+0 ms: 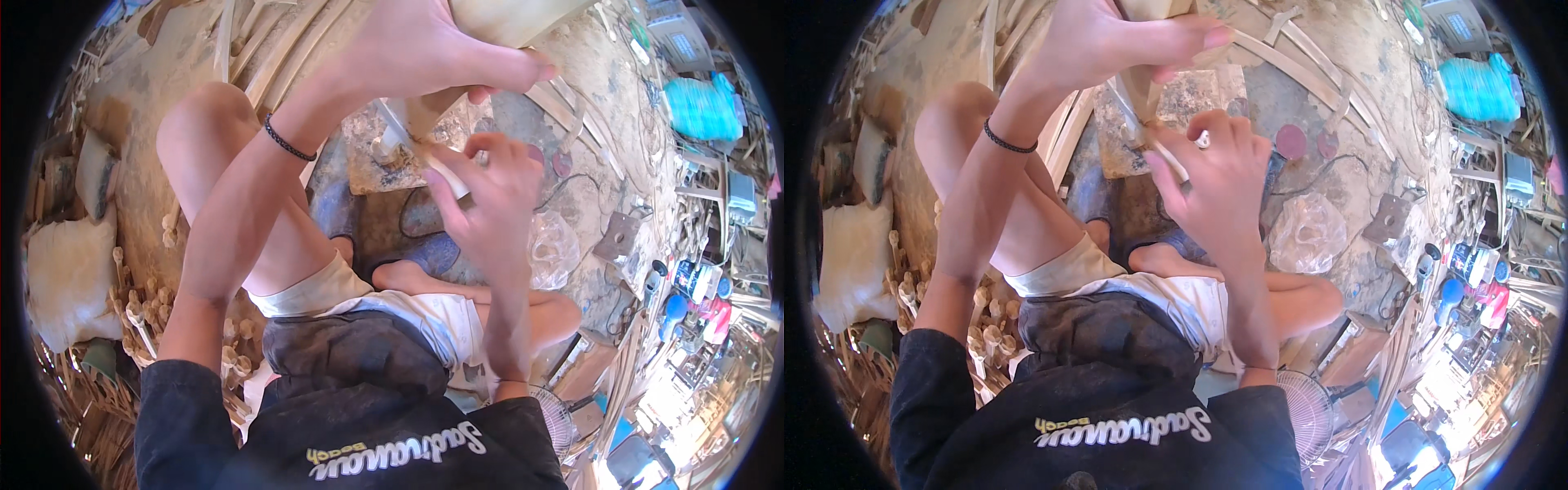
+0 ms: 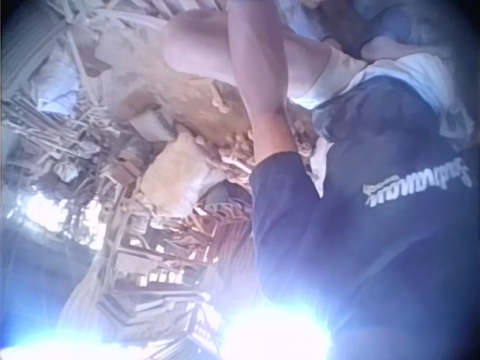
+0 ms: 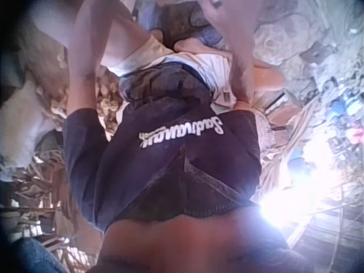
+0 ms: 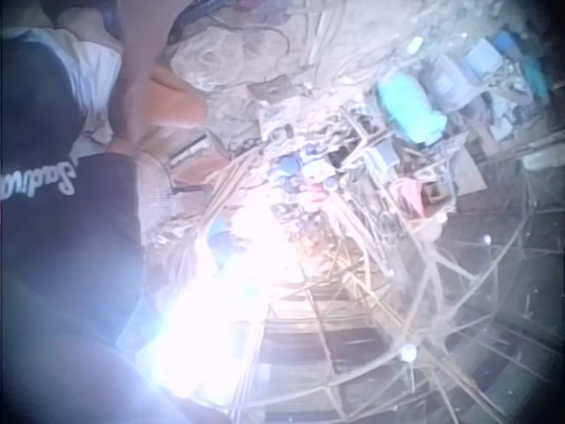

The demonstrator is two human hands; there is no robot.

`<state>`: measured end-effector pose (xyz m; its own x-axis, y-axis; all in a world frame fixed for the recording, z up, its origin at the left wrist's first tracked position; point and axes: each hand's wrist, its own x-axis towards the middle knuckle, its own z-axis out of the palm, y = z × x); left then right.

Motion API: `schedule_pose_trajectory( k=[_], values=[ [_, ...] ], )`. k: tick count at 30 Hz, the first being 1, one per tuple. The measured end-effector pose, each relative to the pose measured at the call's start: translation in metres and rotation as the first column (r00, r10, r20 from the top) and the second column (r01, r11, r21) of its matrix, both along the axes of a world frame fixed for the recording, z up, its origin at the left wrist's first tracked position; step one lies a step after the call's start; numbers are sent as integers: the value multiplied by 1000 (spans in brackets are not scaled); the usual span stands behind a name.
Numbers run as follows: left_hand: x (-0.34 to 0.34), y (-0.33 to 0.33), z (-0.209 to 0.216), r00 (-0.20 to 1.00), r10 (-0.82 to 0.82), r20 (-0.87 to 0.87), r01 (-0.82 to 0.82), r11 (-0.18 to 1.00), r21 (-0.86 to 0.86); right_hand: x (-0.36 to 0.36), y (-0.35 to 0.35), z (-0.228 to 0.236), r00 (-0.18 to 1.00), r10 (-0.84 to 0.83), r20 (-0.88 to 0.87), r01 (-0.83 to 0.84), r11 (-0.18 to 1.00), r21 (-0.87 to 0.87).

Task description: The person sands a wooden sword component with an angle grinder and applies adhesive to join parts of the guard and blade.

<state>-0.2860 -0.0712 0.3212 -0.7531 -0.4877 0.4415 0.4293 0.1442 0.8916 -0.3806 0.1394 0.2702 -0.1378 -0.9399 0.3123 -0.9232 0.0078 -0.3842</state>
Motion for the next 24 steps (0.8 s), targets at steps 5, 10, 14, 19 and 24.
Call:
schedule_pose_trajectory(
  k=[5, 10, 14, 19, 24],
  values=[
    [3, 11, 8, 996, 84, 23, -84, 996, -11, -20, -9, -2, 987, 118, 113, -127, 989, 76],
    [14, 6, 6, 972, -236, -22, 236, 956, 177, -29, -21, -8, 958, 231, 167, -242, 969, 49],
    [-1, -6, -6, 975, -220, -30, 219, 976, -15, -33, -19, -10, 889, 213, 406, -203, 977, -69],
    [-7, -4, -15, 969, -241, -43, 243, 970, 28, -25, -13, -14, 967, 218, 136, -221, 975, 9],
    [-5, -6, -9, 966, -259, -5, 259, 963, 72, -18, -2, -10, 938, 153, 313, -141, 988, -58]
  ],
)
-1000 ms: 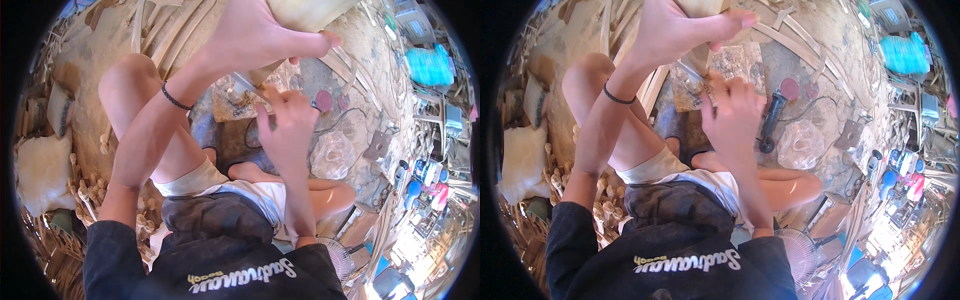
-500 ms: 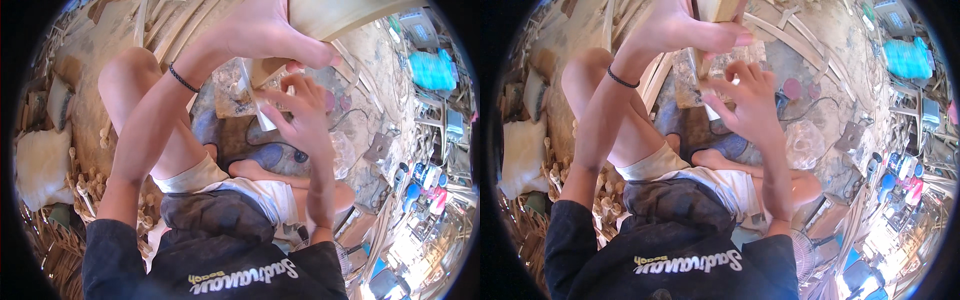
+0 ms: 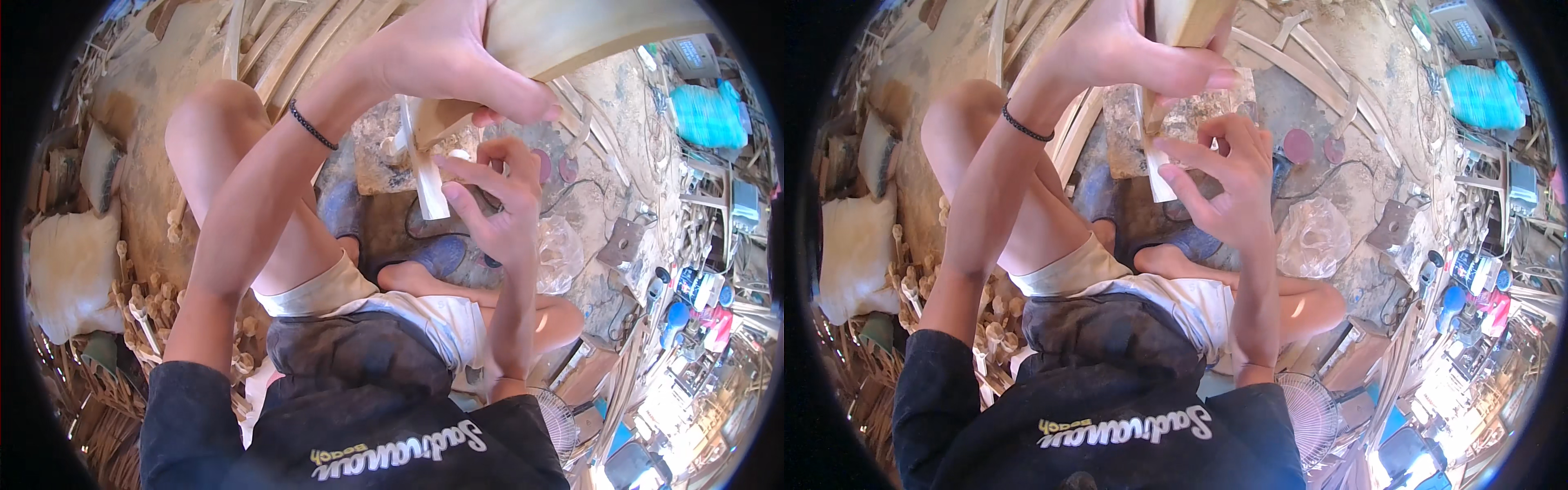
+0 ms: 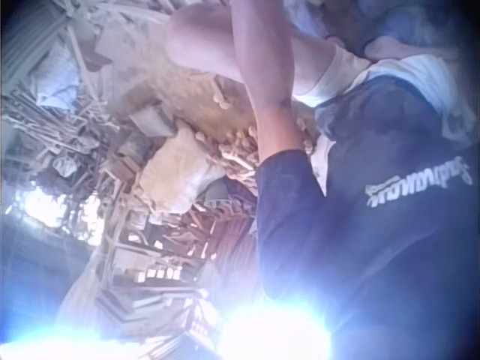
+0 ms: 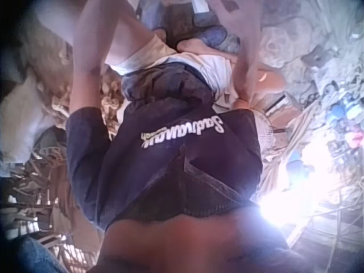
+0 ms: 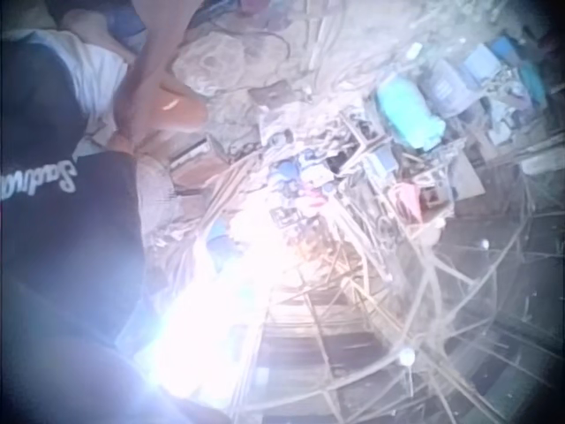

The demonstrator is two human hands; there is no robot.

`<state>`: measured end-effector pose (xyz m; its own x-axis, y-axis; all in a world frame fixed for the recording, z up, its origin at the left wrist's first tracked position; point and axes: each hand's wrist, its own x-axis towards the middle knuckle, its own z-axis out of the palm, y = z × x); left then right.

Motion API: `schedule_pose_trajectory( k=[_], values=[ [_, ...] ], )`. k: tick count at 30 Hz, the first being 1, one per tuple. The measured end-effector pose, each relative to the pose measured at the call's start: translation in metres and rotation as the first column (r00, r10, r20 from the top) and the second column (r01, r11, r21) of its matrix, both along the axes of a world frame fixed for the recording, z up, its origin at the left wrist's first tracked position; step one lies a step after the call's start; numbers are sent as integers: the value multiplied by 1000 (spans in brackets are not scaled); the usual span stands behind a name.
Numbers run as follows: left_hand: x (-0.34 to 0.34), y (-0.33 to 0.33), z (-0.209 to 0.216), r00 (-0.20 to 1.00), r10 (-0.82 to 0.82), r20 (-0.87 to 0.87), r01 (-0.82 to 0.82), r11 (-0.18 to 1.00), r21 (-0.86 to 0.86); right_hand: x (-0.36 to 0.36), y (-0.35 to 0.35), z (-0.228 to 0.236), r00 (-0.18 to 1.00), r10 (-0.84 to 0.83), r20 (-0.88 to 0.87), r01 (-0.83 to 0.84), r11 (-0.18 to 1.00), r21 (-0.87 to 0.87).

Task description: The person sands a wooden sword component with an angle grinder and applies adhesive to join parts of the guard and blade.

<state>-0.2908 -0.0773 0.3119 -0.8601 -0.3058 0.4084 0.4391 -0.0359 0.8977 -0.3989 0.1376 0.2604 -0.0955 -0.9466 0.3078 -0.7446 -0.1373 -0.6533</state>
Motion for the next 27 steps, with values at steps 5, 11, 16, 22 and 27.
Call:
schedule_pose_trajectory(
  k=[5, 11, 16, 22, 27],
  values=[
    [5, -2, 3, 999, -21, 50, 19, 999, 40, 0, -7, -21, 997, 64, -31, -61, 994, 87],
    [7, -3, 2, 999, -12, 32, 12, 1000, -12, -3, -4, -25, 991, -25, 131, 42, 991, -123],
    [5, -2, 2, 999, -7, 38, 6, 1000, 11, -7, 1, -50, 967, -236, -97, 234, 972, -29],
    [16, -5, 7, 994, 22, 109, -24, 1000, 16, -32, 24, -153, 503, -847, 175, 752, 528, 395],
    [16, -9, 6, 977, 8, 211, -3, 1000, -23, -37, 29, -220, 815, -579, -9, 550, 768, 328]
  ],
)
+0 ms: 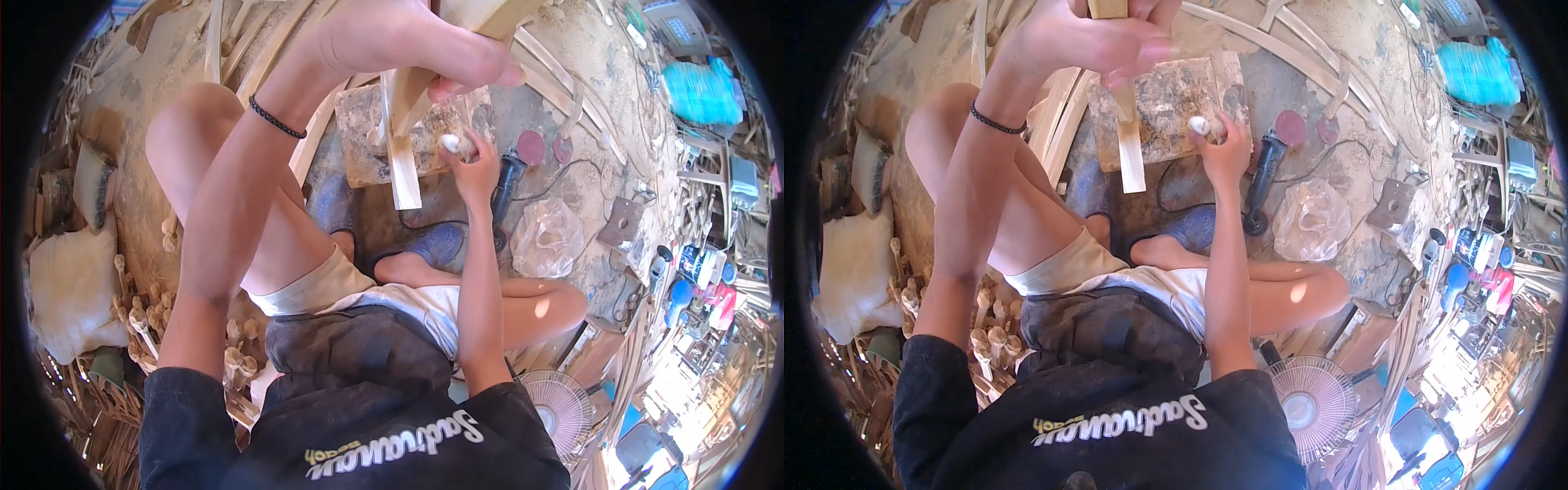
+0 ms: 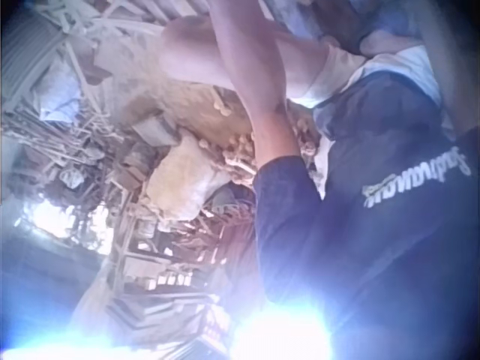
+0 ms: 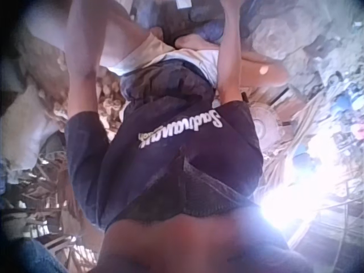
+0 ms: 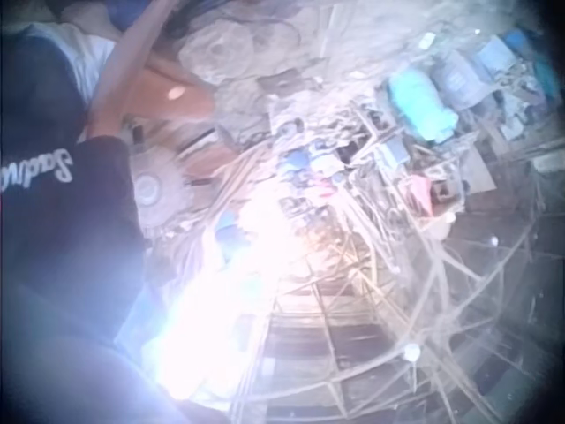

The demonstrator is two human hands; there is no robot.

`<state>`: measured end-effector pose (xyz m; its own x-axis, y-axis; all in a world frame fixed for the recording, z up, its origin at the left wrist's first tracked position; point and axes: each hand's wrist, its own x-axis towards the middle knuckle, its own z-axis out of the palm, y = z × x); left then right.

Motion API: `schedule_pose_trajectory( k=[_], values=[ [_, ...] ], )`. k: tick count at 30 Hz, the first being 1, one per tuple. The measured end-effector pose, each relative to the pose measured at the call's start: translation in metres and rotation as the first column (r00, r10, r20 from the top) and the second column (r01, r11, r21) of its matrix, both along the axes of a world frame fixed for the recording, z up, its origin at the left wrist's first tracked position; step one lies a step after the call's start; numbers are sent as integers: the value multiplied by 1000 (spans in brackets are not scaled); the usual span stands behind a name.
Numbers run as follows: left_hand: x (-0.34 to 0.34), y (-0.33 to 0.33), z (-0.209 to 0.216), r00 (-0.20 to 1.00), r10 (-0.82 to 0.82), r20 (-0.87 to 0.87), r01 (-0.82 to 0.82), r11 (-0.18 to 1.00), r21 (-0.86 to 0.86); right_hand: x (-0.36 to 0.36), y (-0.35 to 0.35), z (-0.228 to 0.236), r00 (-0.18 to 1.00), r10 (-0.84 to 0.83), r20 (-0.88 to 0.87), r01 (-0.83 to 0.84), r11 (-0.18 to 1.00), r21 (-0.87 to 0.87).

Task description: The person sands a wooden sword component with an angle grinder and applies adhesive to join parts of the guard and blade.

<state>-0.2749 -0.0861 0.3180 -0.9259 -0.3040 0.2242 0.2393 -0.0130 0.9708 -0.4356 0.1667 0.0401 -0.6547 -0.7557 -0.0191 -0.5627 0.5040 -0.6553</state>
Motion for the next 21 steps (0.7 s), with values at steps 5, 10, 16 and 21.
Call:
schedule_pose_trajectory(
  k=[5, 10, 16, 21],
  values=[
    [-4, 2, -4, 984, -40, -174, 44, 999, 18, 7, -18, -1, 987, 15, 157, 13, 984, -177],
    [-8, 1, -4, 974, -81, -210, 109, 986, 123, 46, 9, 75, 685, 184, 705, 221, 870, -442],
    [-7, 0, -5, 977, -99, -187, 134, 974, 181, 46, 19, 168, 906, 421, 36, -390, 867, -310],
    [-10, -2, -3, 977, -123, -174, 141, 985, 99, 38, 0, 194, 812, 513, -280, -564, 813, -144]
  ],
)
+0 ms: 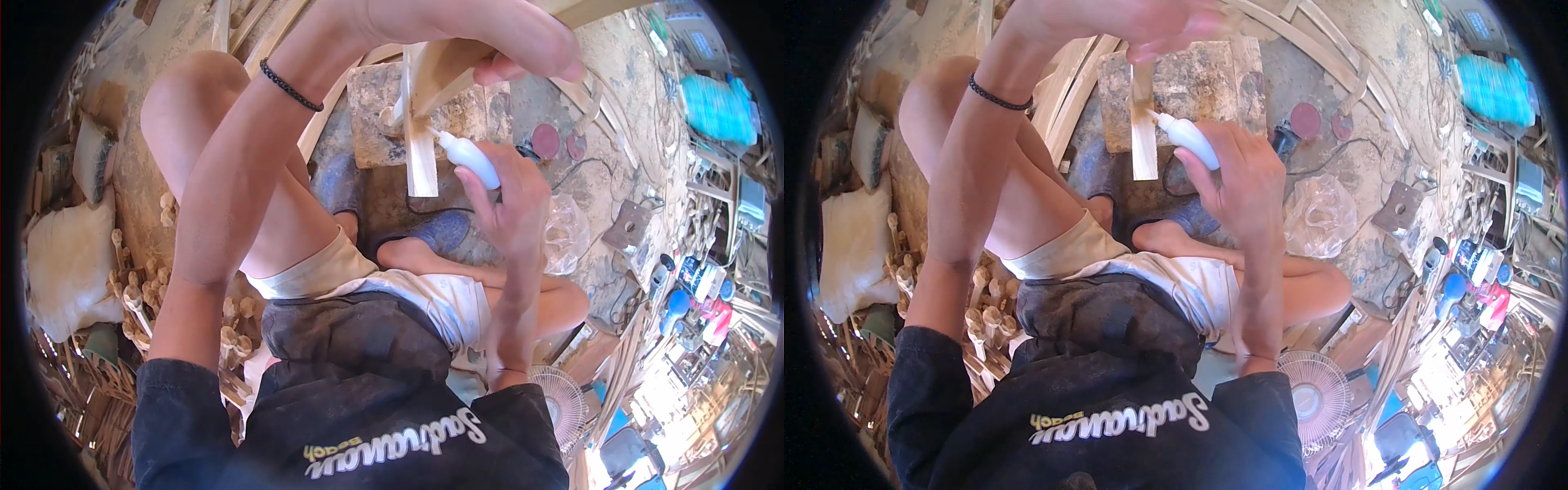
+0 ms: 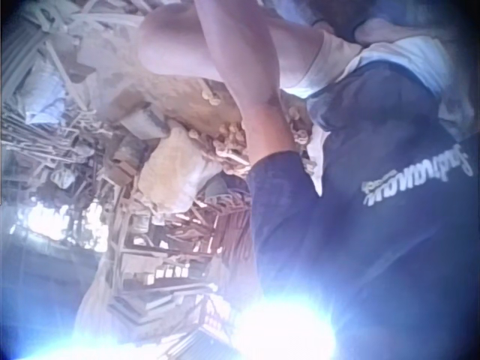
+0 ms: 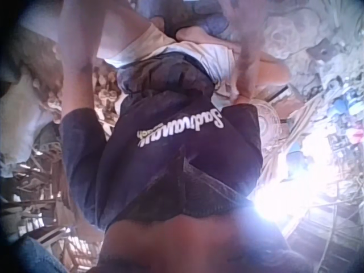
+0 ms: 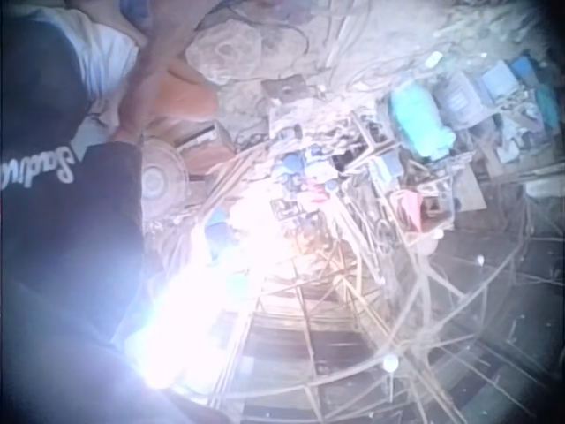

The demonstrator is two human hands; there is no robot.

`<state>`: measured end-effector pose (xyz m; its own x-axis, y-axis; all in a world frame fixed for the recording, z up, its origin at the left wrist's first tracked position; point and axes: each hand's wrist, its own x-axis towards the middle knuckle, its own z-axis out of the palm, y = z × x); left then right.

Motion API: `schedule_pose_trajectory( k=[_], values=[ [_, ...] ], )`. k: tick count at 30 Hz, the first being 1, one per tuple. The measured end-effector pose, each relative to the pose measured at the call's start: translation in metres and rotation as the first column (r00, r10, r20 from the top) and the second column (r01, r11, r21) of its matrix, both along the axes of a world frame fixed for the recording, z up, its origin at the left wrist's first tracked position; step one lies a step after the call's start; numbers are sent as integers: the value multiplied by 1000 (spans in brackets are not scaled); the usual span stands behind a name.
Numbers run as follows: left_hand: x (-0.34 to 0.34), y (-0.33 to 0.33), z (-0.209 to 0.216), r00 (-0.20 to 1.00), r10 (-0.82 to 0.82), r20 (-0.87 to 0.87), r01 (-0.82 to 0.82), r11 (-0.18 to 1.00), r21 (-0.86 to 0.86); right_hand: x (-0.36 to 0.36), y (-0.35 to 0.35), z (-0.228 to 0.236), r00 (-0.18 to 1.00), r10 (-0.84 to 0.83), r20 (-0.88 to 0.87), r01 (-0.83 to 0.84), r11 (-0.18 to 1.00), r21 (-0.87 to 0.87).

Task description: The person sands a wooden sword component with an angle grinder and applies adhesive to join parts of the guard and blade.

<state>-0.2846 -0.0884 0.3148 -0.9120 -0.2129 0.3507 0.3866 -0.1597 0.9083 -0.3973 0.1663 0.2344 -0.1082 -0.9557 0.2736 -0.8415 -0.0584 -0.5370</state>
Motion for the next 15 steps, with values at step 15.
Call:
schedule_pose_trajectory(
  k=[15],
  values=[
    [8, 7, 23, 998, -66, 14, 64, 990, 123, -4, -16, 18, 975, 114, -189, -113, 993, 17]
  ],
)
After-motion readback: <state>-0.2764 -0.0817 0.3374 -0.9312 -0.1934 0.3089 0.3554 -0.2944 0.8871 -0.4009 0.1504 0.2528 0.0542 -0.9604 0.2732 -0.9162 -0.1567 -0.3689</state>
